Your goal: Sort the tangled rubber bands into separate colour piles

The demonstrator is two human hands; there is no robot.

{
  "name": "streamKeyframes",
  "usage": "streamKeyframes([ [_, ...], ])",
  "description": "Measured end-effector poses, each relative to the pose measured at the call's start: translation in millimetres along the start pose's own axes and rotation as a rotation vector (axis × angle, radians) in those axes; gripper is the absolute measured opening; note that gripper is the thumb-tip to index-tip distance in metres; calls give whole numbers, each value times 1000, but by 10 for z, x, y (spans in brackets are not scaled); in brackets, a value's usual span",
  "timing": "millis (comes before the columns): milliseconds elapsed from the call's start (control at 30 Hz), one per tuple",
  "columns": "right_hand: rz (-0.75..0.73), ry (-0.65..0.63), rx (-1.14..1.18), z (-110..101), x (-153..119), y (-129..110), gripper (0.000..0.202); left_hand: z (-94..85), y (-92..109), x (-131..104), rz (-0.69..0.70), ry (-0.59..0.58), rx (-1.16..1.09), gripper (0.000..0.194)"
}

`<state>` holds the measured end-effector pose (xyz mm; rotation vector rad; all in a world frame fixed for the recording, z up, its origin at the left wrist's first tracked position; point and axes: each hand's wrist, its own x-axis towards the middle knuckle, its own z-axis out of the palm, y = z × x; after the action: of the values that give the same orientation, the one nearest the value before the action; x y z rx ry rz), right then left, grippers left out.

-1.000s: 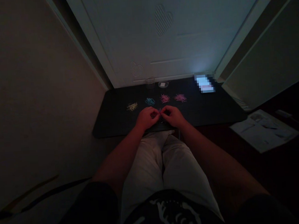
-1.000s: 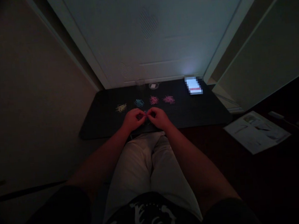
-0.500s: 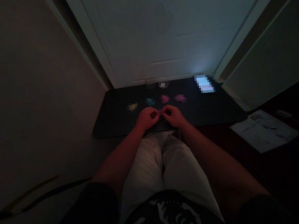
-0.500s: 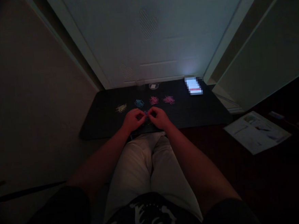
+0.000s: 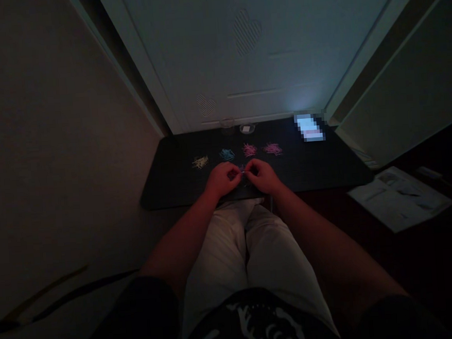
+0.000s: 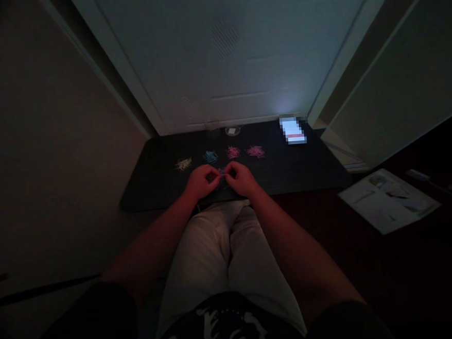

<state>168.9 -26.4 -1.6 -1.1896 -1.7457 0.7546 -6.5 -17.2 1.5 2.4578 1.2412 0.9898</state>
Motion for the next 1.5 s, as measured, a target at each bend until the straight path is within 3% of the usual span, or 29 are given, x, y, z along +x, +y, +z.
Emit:
streamKeyframes([
  [300,-44,-15,87,13,-5,4,12,0,3,-1,-14,5,-7,8],
  [633,-52,-5,-26,20,1,-4,11,-12,15,1,-7,12,-7,7],
  [1500,-6,16,-31,14,10,30,9,13,-9,4,-33,15,-17,8],
])
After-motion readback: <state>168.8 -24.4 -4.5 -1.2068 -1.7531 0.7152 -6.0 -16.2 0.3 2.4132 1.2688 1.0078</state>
